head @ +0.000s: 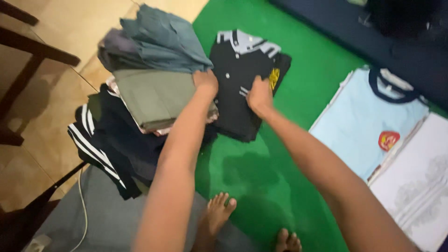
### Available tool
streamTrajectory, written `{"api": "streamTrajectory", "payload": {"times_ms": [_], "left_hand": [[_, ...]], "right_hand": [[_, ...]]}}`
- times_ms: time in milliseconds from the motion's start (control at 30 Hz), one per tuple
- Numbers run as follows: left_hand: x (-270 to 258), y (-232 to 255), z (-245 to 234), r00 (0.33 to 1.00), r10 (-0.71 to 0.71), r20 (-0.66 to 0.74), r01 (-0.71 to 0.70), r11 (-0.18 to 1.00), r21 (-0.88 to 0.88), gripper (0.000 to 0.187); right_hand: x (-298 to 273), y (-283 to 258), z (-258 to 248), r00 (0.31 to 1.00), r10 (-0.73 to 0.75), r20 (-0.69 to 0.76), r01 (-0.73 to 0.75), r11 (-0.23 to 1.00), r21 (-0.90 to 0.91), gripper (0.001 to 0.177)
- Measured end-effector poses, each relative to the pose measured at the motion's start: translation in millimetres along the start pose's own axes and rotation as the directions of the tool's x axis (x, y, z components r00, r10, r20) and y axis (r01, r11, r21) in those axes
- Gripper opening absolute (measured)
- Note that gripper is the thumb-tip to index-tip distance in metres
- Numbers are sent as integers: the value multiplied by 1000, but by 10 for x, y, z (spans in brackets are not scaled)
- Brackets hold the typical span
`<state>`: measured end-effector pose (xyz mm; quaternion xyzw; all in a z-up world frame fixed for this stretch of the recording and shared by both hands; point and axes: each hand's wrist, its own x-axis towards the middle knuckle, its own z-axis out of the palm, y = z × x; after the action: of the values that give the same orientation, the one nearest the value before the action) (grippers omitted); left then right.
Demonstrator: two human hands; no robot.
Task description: The recorder is organizing, folding, and rearranging clothes on a floor mat and placing some inside a wooden wardrobe.
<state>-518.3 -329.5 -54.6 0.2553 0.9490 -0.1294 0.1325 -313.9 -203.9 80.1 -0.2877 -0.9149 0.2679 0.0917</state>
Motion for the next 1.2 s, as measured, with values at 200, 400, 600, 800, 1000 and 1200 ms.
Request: {"api": "streamTrajectory", "payload": {"times_ms": [200, 400, 600, 800, 1000, 1200], "left_hand": [[-306, -63, -371, 996, 5, -95, -12, 997, -72, 38], [-576, -22, -718, 1000, -14, -4, 12, 952, -307, 70], [-377, 178, -616, 964, -243, 108, 262, 800, -540, 70], [-854, -56, -1095, 984, -179, -17, 114, 695, -710, 48], [-709, -30, -825, 952, -115, -282, -205, 443, -873, 55], [-730, 33, -896, 988, -137, -76, 40, 688, -724, 55]], "right_hand": [[70, 173, 239, 997, 50, -66, -44, 995, 88, 24], [114, 201, 284, 861, 505, -59, -451, 811, 372, 44], [-20, 176, 327, 932, 350, -95, -324, 920, 221, 38], [130, 359, 324, 953, 236, -192, -179, 945, 274, 27], [-50, 587, 167, 902, 259, -346, -176, 951, 254, 23], [-241, 509, 63, 941, 167, -294, -92, 963, 253, 40]]}}
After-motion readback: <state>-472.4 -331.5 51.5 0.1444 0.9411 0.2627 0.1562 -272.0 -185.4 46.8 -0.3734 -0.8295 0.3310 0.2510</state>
